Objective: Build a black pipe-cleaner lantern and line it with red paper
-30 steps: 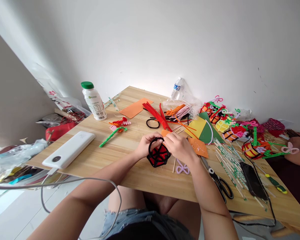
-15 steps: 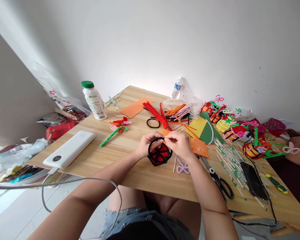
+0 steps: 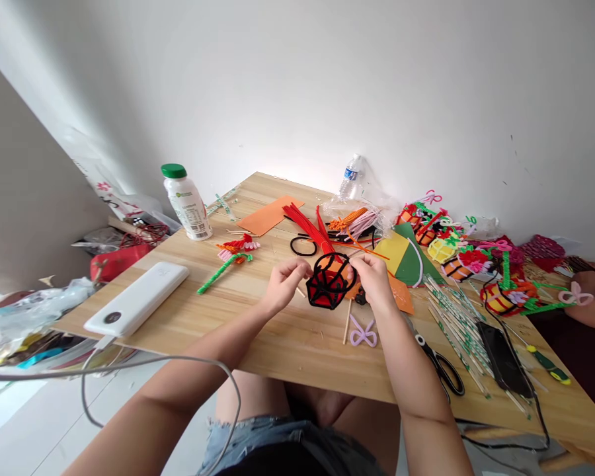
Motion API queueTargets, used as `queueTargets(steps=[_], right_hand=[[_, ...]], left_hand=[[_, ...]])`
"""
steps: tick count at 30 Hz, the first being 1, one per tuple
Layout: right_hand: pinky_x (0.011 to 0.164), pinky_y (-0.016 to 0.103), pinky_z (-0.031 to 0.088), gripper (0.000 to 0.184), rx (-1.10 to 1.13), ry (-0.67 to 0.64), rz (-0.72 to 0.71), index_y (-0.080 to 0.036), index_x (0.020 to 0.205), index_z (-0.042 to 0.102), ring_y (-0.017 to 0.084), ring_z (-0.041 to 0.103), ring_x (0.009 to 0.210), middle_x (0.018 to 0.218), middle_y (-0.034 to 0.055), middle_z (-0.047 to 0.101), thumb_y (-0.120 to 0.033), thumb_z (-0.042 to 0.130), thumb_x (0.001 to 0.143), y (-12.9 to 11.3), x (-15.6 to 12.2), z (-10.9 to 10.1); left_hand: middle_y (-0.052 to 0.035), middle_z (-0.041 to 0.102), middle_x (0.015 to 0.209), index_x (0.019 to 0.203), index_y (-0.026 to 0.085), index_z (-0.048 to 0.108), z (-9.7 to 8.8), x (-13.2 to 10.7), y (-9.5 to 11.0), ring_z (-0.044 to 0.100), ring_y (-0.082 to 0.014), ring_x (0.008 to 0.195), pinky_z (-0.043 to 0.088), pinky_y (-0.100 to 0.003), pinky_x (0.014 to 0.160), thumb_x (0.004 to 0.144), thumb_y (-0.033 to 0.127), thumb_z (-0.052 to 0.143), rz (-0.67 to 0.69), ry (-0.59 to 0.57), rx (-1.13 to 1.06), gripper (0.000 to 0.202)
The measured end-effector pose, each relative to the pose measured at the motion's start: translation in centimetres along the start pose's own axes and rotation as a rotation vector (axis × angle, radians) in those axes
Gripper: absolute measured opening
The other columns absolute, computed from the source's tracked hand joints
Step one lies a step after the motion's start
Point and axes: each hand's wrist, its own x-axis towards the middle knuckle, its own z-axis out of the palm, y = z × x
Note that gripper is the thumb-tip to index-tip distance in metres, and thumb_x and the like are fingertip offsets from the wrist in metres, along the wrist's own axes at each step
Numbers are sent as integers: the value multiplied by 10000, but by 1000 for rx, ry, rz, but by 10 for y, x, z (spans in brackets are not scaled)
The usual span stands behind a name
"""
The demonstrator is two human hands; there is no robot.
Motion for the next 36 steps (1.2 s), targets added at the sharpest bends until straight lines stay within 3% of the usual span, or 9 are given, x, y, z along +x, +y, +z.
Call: queueTargets(steps=[6,16,19,22,24,27,29,32,36], right_hand=[[424,214,366,144,-43,88,9,-197,511,527,94,468,408,443,-40,536,-269,571,628,10,11,-4],[460,210,401,145,-207,79,-35,-181,565,576,104,520,456,508,-36,570,-298,579,650,17,15,-8],[429,207,396,155,-215,29,-29,-175,612,602,101,509,447,544,-29,586,-317,592,672,16,14,-8],[381,208,370,207,-233,-45,-26,-167,698,632,93,474,413,585,-23,598,-373,606,703,15,14,-8],[377,212,374,243,-250,-73,-49,-162,753,645,91,463,408,608,-19,598,-400,604,725,16,14,-8],[398,234,407,296,-309,-99,-93,-156,808,659,107,481,434,653,0,606,-436,567,777,15,14,-9],[466,260,456,306,-401,-34,-216,-156,845,670,127,515,492,707,28,628,-432,540,817,12,11,-9],[603,299,503,251,-547,146,-575,-155,922,673,142,553,590,891,96,657,-345,521,861,0,-4,-7],[636,281,510,201,-645,-55,-864,-194,978,660,150,604,687,1001,103,655,-200,480,889,-15,-31,0]], left_hand=[[-29,632,752,762,147,666,5,-5,9,521,-123,655,417,-255,617,776,421,669,-31,-255,105,274],[-13,561,653,703,133,617,11,-7,7,438,-84,548,354,-218,501,775,437,680,-65,-302,149,319],[-19,537,709,701,151,584,9,-8,8,465,-100,591,391,-230,525,825,399,624,68,-199,224,281],[-100,565,1005,866,167,636,7,-8,10,555,-180,864,470,-272,638,793,321,660,291,-129,340,172],[-138,535,1166,992,181,655,7,-7,8,549,-227,1027,504,-308,725,795,280,659,370,-169,404,220],[-137,575,1152,1019,195,670,8,-7,4,585,-226,1041,526,-334,791,846,231,602,413,-260,423,189],[-132,615,1113,1001,198,677,8,-7,1,607,-222,1034,531,-343,817,867,211,575,432,-251,435,168],[-136,640,1120,1008,197,679,9,-7,-1,624,-212,1016,536,-336,813,874,203,569,449,-172,467,173],[-99,672,954,973,189,690,9,-7,-3,642,-164,822,536,-289,728,865,224,582,400,-133,458,156]])
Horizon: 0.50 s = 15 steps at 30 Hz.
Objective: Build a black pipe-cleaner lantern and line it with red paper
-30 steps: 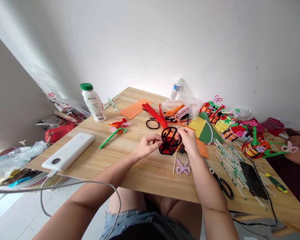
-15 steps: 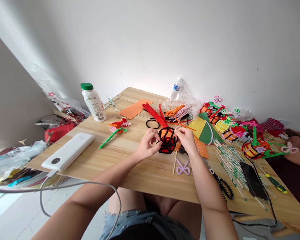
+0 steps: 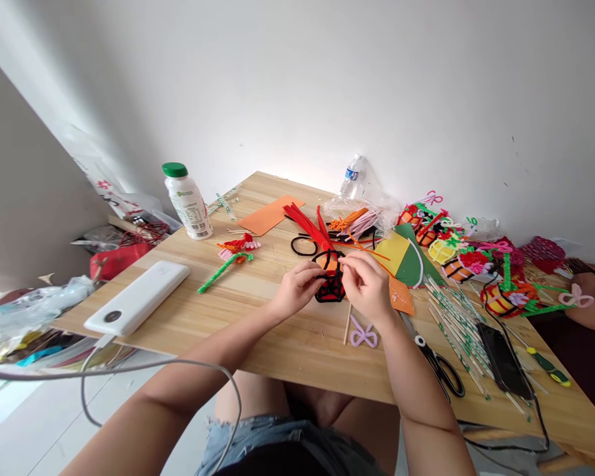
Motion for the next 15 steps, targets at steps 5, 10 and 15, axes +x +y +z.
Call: queueTargets(steps=[5,10,15], right_hand=[[645,285,517,229,-100,-287,-22,-171,1072,613,176,643,753,1043,109,659,-147,512,868,-13,-7,2],[722,300,523,159,-198,-358,7,-170,971,641,201,664,833,1020,96,675,-112,548,856,-6,-7,-4],[737,306,521,203,-263,-356,-50,-177,1041,637,208,669,870,1061,102,680,-118,533,877,-9,-10,-1]], left_hand=[[-42,668,815,1132,183,625,0,-2,3,581,-102,602,509,-241,625,830,235,617,-50,15,-53,307],[-76,680,873,1066,178,645,-3,-1,10,640,-144,719,532,-276,689,814,179,604,-2,-60,-103,255],[-85,682,932,1037,183,657,-1,-1,9,667,-147,741,551,-272,689,823,180,593,-48,-56,-162,223]])
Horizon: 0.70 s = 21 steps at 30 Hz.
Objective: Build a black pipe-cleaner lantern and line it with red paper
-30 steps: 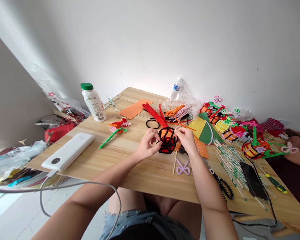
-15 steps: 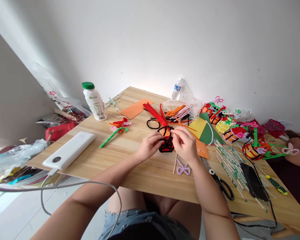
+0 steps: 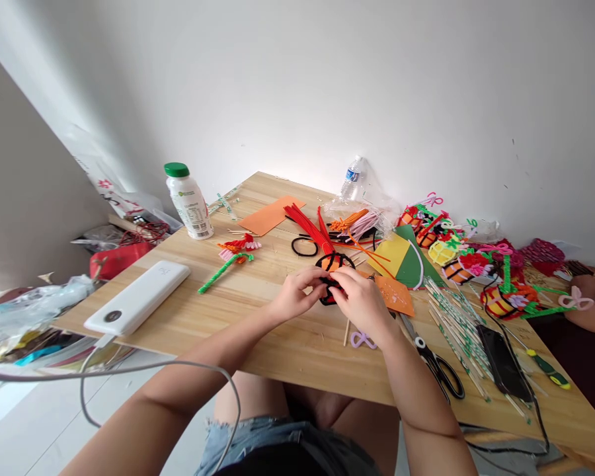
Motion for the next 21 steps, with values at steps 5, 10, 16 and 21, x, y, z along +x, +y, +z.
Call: queueTargets(steps=[5,10,16,21], right_hand=[[570,277,468,109,-172,-13,69,-158,954,647,194,658,705,941,110,691,-224,594,886,-8,0,10],[547,264,441,111,-232,-17,81,-151,925,659,179,647,665,904,114,693,-197,559,905,-9,1,12],[547,269,450,137,-225,-45,132,-144,907,663,192,656,671,894,116,697,-172,529,908,-9,2,15],[617,261,482,145,-5,-23,182,-146,902,668,190,668,721,889,102,705,-123,525,892,-7,4,16]], left_hand=[[-91,681,954,1026,180,661,0,0,-4,663,-150,773,562,-264,674,833,199,584,-22,22,-12,208],[-91,686,954,1018,177,671,-2,2,-4,633,-104,622,546,-240,611,863,199,564,1,2,-16,190],[-101,725,983,1004,206,709,-2,3,-5,687,-178,862,560,-301,765,851,187,598,110,61,84,189],[-95,739,987,998,217,721,-2,3,-11,700,-186,883,571,-318,797,853,208,616,115,63,85,179]])
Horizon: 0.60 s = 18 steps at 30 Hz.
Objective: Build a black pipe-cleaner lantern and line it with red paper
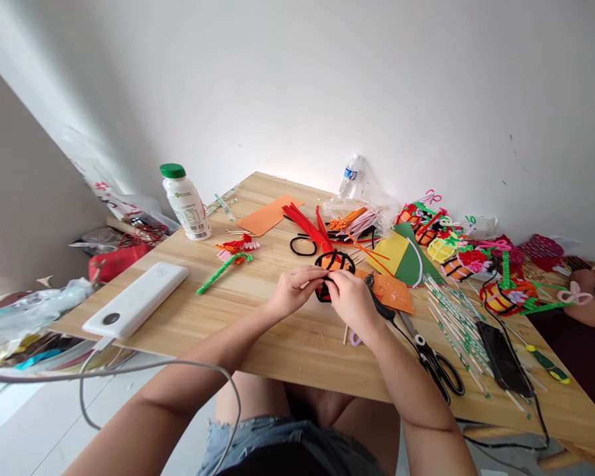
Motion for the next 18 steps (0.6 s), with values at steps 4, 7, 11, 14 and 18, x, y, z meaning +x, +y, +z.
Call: queueTargets(steps=[4,7,11,14,18], right_hand=[[606,242,479,164,228,26,20,-167,857,685,153,647,629,784,53,705,-102,535,871,5,3,0],[619,239,475,155,271,21,39,-174,837,699,149,648,626,766,43,706,-111,558,851,8,5,1],[694,256,479,173,202,-42,53,-159,915,711,176,669,731,868,79,724,-111,559,846,9,7,2],[715,268,471,172,160,-91,54,-152,934,713,194,666,786,898,93,726,-124,568,847,9,7,4],[657,246,450,163,209,-60,59,-147,896,717,161,633,691,850,74,724,-121,576,819,10,7,6]], left_hand=[[-105,728,1007,1010,207,713,-2,2,-4,694,-187,913,574,-323,805,859,210,614,20,-13,21,181],[-119,700,1010,993,176,704,-4,4,-6,674,-192,938,569,-321,794,851,217,626,40,-35,65,168],[-101,672,934,966,158,689,-7,4,-6,660,-164,855,565,-283,723,864,205,604,55,-76,80,141],[-95,655,909,958,153,674,-7,4,-3,651,-153,820,560,-270,695,878,188,574,54,-90,65,134],[-85,642,891,957,151,649,-7,5,1,644,-146,809,551,-264,697,877,162,562,82,-107,77,119]])
